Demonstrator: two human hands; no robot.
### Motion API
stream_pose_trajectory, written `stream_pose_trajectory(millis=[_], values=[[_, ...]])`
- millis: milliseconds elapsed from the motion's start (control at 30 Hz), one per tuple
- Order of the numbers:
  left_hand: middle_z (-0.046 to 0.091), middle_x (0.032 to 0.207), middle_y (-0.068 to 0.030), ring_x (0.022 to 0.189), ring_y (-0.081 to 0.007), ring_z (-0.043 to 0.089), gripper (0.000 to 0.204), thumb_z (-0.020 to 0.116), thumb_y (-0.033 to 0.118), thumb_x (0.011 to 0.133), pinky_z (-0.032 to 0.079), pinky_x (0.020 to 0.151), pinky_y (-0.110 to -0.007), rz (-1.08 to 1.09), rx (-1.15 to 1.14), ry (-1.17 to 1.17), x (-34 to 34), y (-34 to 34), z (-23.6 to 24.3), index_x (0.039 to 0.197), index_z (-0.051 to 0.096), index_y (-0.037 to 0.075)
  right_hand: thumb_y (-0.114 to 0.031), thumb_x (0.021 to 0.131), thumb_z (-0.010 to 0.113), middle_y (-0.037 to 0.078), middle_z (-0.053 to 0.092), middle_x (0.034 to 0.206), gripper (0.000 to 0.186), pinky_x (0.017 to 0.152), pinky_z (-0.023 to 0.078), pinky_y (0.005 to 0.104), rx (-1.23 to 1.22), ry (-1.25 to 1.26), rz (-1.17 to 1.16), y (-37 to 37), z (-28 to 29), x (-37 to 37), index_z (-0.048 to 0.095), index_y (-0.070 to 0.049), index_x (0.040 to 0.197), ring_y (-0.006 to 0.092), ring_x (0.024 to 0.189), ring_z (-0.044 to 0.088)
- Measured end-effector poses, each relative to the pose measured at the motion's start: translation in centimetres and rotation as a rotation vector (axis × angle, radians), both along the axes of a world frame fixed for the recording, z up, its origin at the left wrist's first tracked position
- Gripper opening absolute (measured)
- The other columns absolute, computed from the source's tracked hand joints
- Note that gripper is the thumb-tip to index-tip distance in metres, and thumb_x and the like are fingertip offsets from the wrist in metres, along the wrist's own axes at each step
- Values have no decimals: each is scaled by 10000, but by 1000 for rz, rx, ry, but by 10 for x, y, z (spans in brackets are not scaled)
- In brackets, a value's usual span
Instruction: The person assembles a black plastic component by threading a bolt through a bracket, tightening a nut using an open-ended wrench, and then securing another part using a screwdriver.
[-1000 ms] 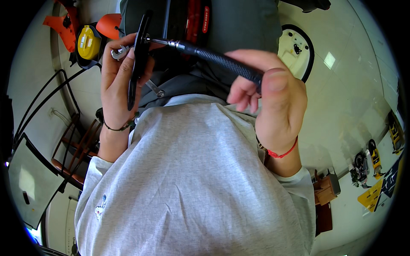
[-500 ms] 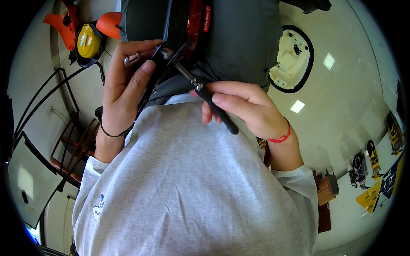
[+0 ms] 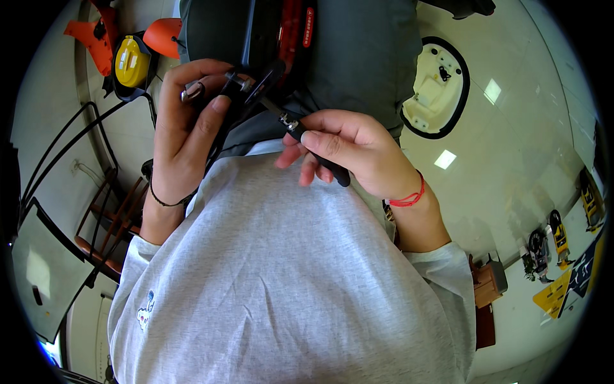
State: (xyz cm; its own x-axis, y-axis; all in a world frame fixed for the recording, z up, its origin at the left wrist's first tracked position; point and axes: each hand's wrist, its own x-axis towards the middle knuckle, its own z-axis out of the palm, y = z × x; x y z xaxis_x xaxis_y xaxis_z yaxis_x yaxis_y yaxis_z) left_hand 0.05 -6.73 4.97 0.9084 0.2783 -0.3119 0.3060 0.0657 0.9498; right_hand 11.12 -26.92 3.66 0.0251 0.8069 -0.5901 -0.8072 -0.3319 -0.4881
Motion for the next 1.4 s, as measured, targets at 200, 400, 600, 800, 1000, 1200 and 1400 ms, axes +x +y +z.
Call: stream_pose_trajectory(millis=[200,400,600,800,1000,1200,1400], values=[[553,1060,-117,989,-199,565,290,520,-16,874,435,866,-288,-84,102,-46,-3,3,-1,1159,470,-8,-152,936,481,136,652,895,255,573,449,194,39,112,95,-3,4,12,555,44,1081,121,693,619],[575,1027,-112,978,-198,578,285,536,-20,862,445,844,-287,-143,194,-38,-1,4,3,1143,489,-12,-85,917,514,117,648,905,216,662,493,243,-18,-241,-86,-4,-4,-17,542,53,1080,128,760,617],[590,1023,-117,970,-209,589,297,535,-35,854,449,839,-287,-236,190,-25,-2,13,11,1147,486,-18,-84,912,519,89,642,889,228,670,485,238,-43,-332,61,-7,-3,-6,536,52,1094,117,723,591],[586,1046,-125,974,-226,599,312,544,-38,845,470,827,-307,-319,215,-31,-4,17,14,1147,466,-29,-91,918,509,67,630,861,238,651,468,223,12,-494,108,-9,-2,-5,537,38,1117,93,703,559],[581,1052,-135,972,-241,606,343,571,-34,824,482,816,-310,-289,160,-28,-5,11,17,1151,469,-22,-107,926,505,42,604,831,236,622,448,203,24,-98,-38,-12,-3,-17,543,24,1118,67,671,519],[576,1055,-132,962,-253,609,349,590,-27,813,485,797,-308,-315,257,-53,-6,11,18,1147,487,-12,-92,921,511,63,614,846,234,643,464,219,25,-533,-16,-13,-10,-22,537,39,1113,86,708,552],[558,1085,-127,971,-248,605,363,601,-26,808,481,807,-308,-312,257,-90,-3,11,18,1150,482,-10,-100,920,518,73,616,854,243,640,473,219,21,-326,-21,-16,-6,-16,531,34,1123,95,707,565]])
